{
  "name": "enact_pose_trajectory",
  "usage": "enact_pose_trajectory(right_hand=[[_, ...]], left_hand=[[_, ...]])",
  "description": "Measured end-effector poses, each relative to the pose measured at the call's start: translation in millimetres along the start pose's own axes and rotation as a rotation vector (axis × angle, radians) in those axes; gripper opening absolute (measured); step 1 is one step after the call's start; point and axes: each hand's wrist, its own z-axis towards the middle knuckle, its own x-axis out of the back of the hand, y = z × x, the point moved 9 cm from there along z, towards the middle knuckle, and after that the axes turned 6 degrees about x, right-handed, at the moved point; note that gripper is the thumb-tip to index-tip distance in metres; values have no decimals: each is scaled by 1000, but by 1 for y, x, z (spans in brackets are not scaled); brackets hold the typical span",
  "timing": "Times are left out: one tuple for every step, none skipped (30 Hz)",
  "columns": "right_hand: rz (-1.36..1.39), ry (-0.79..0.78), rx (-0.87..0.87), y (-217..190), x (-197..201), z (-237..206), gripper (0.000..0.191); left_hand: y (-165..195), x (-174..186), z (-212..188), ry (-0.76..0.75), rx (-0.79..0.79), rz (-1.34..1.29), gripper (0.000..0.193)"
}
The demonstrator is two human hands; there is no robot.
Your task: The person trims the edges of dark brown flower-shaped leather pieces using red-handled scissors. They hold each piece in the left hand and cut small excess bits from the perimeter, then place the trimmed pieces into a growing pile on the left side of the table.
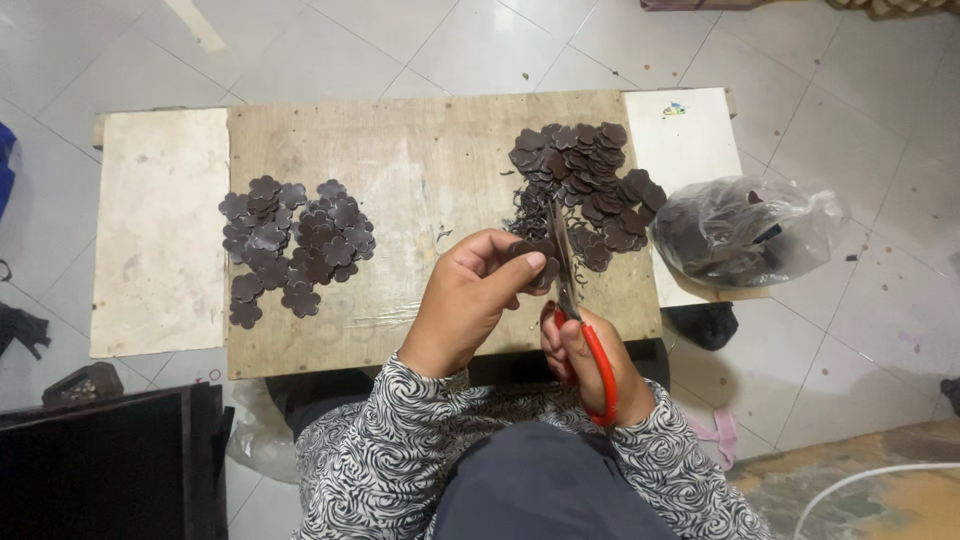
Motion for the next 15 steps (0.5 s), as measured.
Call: enact_pose_trajectory(right_hand=[[1, -4, 4, -1, 0, 0, 55], [2, -9, 8, -1, -1, 0, 55], [4, -14, 12, -2, -1, 0, 54], [-8, -28, 25, -5, -1, 0, 55], [-17, -41, 33, -6, -2, -1, 56], [-26, -56, 40, -7, -3, -1, 57], [-51, -83, 41, -8, -6, -1, 60], [-78, -110, 45, -9, -7, -1, 63], [-106, -137, 49, -9, -9, 0, 66], [-134, -144, 38, -9, -9, 0, 69], [-163, -151, 28, -9, -9, -1, 72], [-192, -158, 18, -8, -8, 0, 76], [-198, -155, 17, -9, -8, 0, 76], [-203, -152, 15, -10, -9, 0, 77], [-208, -151, 14, -10, -9, 0, 77]], left_hand=[[2, 0, -1, -6, -30, -15, 12], [4, -1, -1, -11, -60, -29, 13], [5, -1, -1, -17, -90, -43, 14], [5, 0, 0, -12, -96, -35, 14], [5, 2, 1, -6, -98, -26, 14], [4, 4, 1, 1, -98, -18, 15], [3, 5, 0, -2, -94, -13, 14], [3, 5, 1, -7, -91, -6, 14], [4, 7, 0, -12, -90, 1, 14], [3, 7, 0, -13, -75, 11, 14], [3, 8, -1, -14, -59, 22, 15], [3, 8, -2, -16, -45, 33, 15], [4, 9, -2, -9, -47, 35, 15], [5, 9, -4, -1, -49, 37, 15], [6, 10, -5, 8, -51, 39, 15]])
